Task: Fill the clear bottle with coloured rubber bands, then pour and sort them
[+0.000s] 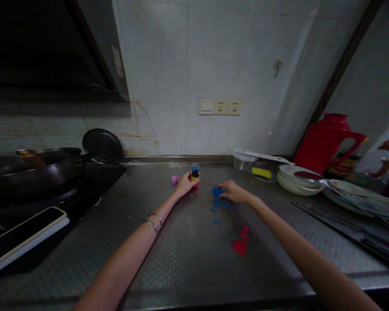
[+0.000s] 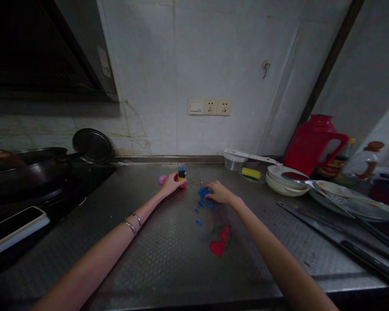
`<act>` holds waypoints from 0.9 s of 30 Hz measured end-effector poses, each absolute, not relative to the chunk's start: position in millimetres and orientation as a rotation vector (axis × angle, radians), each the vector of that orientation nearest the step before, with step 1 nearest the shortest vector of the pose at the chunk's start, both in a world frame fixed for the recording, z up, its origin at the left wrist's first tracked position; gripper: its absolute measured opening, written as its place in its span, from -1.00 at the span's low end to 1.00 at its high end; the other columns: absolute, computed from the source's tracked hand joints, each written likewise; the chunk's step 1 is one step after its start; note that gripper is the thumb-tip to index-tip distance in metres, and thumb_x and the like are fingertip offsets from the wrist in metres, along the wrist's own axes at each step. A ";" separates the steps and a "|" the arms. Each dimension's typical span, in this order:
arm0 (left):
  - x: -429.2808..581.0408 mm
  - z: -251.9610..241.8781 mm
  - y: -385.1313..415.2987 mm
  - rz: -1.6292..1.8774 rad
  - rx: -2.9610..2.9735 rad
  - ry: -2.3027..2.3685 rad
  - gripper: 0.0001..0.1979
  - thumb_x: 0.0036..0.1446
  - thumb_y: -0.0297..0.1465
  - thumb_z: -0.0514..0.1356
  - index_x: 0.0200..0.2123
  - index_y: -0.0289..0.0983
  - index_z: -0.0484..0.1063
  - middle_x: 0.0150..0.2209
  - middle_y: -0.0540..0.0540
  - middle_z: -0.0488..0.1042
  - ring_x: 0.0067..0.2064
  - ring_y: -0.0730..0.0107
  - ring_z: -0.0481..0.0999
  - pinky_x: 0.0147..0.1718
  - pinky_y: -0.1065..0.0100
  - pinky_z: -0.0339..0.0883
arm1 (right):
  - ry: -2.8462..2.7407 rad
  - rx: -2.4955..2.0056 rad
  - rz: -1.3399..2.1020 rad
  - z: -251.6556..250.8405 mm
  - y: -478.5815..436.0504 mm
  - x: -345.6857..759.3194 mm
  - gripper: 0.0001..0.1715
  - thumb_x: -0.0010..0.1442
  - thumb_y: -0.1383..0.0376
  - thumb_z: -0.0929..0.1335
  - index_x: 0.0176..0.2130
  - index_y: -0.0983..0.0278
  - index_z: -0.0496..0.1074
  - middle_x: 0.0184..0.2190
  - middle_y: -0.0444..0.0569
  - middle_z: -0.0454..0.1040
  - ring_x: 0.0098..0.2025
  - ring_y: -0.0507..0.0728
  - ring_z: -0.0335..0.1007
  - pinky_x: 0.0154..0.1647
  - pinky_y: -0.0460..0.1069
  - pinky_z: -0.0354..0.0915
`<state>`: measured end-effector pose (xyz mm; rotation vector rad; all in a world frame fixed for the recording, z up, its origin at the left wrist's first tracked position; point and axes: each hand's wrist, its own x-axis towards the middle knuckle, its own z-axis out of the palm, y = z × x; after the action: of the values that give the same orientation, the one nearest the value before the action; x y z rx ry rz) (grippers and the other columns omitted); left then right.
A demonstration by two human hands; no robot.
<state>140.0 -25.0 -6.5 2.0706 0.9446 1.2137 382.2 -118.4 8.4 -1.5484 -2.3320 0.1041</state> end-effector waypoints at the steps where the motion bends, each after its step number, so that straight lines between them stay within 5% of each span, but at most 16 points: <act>1: 139.9 -6.7 -25.0 1.214 2.074 0.941 -0.64 -0.11 -0.32 0.25 -0.19 -0.34 0.41 -0.23 -0.14 0.50 -0.23 0.32 0.46 -0.22 0.34 0.30 | -2.343 -1.558 0.098 9.9 -116.2 381.3 -0.58 0.01 0.22 0.35 -0.10 0.30 0.43 -0.14 0.07 0.46 -0.04 0.21 0.29 0.00 0.08 0.18; 10: 140.4 -8.1 -23.8 1.205 2.063 0.933 -0.61 -0.10 -0.30 0.24 -0.16 -0.34 0.40 -0.23 -0.13 0.49 -0.25 0.34 0.46 -0.22 0.34 0.31 | -2.386 -1.633 0.087 11.8 -96.6 378.9 -0.74 0.02 0.29 0.33 -0.24 0.22 0.51 -0.25 -0.03 0.53 -0.14 0.17 0.38 -0.06 0.00 0.22; 27: 140.4 -8.5 -23.9 1.211 2.039 0.937 -0.62 -0.12 -0.30 0.25 -0.19 -0.34 0.41 -0.26 -0.14 0.49 -0.28 0.35 0.46 -0.24 0.34 0.31 | -2.129 -1.559 0.057 15.9 -122.3 380.4 -0.74 0.07 0.29 0.28 -0.27 0.24 0.51 -0.27 -0.01 0.52 -0.19 0.16 0.38 -0.11 0.02 0.23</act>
<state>140.4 -23.9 -8.5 2.0393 0.9366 1.2106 380.4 -122.3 15.9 -1.5590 -2.1289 0.0567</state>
